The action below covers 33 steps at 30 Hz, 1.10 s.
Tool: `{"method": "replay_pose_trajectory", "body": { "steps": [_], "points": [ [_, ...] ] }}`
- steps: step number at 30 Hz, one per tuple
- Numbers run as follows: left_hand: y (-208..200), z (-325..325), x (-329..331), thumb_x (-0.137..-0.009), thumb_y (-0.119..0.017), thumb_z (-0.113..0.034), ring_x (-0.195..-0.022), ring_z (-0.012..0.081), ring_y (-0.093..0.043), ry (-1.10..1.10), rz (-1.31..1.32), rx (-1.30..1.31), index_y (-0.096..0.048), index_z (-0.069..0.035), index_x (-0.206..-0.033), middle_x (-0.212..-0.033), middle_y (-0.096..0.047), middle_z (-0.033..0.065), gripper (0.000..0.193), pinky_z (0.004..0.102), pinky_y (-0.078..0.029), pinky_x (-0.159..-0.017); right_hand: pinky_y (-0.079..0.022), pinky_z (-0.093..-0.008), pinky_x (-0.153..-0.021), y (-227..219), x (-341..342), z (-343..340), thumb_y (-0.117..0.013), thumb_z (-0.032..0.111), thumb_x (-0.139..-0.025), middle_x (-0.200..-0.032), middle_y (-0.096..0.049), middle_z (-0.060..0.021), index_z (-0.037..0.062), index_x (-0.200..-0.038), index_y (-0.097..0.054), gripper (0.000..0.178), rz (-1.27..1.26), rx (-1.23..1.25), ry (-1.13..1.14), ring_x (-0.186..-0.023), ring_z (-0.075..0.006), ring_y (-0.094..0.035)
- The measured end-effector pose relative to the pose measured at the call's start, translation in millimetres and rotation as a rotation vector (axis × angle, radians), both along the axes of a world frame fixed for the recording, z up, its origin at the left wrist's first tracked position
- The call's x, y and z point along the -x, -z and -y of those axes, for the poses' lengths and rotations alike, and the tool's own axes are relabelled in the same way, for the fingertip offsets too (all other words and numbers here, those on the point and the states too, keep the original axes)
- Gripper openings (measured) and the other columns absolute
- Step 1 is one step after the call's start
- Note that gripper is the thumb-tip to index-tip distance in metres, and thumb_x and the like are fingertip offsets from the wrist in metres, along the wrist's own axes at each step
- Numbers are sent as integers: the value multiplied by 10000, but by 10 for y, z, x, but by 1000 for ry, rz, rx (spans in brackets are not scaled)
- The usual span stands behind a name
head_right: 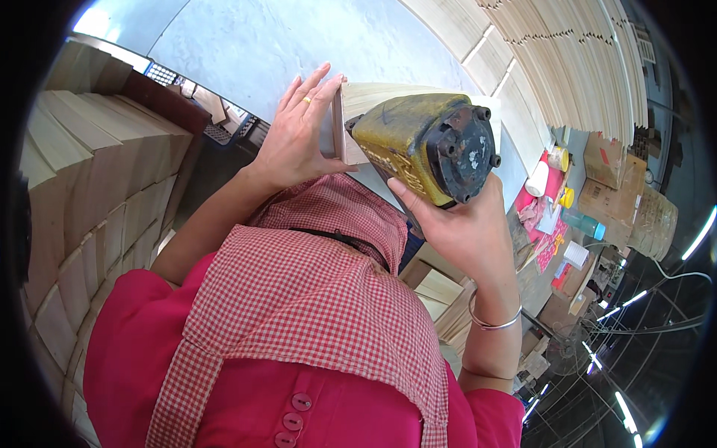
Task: The person assembles small wooden boxes by applying glue to the edges of pre-cut wooden pieces and securing them with a pneumatic nail gun. They handle multiple components, aligning them to form rectangular frames and then attaching the base panels to complete the boxes.
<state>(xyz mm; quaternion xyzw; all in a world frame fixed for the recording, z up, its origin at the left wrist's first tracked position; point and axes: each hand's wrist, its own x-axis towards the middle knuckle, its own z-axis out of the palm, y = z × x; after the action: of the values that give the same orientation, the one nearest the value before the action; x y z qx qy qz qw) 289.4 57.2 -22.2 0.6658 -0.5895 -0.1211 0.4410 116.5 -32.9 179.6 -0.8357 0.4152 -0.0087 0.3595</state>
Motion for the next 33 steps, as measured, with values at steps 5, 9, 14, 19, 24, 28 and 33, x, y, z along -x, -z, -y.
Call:
{"method": "replay_pose_trajectory", "body": {
  "steps": [5,9,14,19,24,28,33],
  "points": [
    [-16,5,22,-592,-958,-435,-1506,376,-332,3,1,-1,-315,-1,-1545,-1526,-438,261,1230,594,-239,-1221,-586,-350,-758,-58,-47,45,-836,145,-849,-966,-786,-136,-57,-1064,-734,311,-31,34,-66,-873,-213,-764],
    [-41,4,2,-600,-957,-419,-1479,394,-367,-2,6,19,-295,10,-1555,-1509,-444,287,1239,544,-299,-1207,-579,-328,-727,-95,34,62,-843,138,-849,-918,-779,-107,-53,-1083,-726,324,0,-20,102,-825,-170,-739],
    [-404,-141,-98,-683,-916,-367,-1285,442,-555,-50,-382,-127,-284,97,-1529,-1370,-540,319,1154,468,-465,-1092,-510,-306,-568,-104,589,207,-824,192,-871,-841,-716,-64,-38,-1073,-697,332,8,242,487,-650,-120,-632],
    [-460,-618,-483,-1008,-591,-432,-1266,323,-618,-181,-1515,-162,-384,90,-1478,-1397,-578,245,732,437,-525,-1044,-473,-279,-564,136,1660,454,-755,230,-930,-829,-644,-48,-31,-1136,-647,349,151,302,662,-630,-93,-585],
    [-578,-1092,-461,-1057,-352,-605,-1216,320,-655,8,-2112,-218,-563,90,-1333,-1216,-679,221,777,430,-572,-1002,-519,-401,-864,899,2926,728,-693,135,-932,-1128,-658,-218,-78,-1368,-516,516,-115,511,609,-956,-314,-664],
    [-370,-1203,-310,-1071,-524,-382,-914,205,-709,-457,-1432,-378,-618,19,-1268,-1011,-693,113,457,316,-583,-832,-480,-477,-1007,1209,3374,688,-695,147,-924,-1306,-624,-302,-49,-1442,-490,590,-462,601,742,-1198,-453,-610],
    [-331,-812,-459,-967,-717,-318,-807,120,-615,-746,-747,-29,-596,64,-1283,-942,-641,98,510,275,-517,-673,-500,-494,-994,1251,3402,689,-693,157,-929,-1341,-611,-298,-46,-1444,-492,589,-614,535,964,-1216,-448,-604]
  ]
}}
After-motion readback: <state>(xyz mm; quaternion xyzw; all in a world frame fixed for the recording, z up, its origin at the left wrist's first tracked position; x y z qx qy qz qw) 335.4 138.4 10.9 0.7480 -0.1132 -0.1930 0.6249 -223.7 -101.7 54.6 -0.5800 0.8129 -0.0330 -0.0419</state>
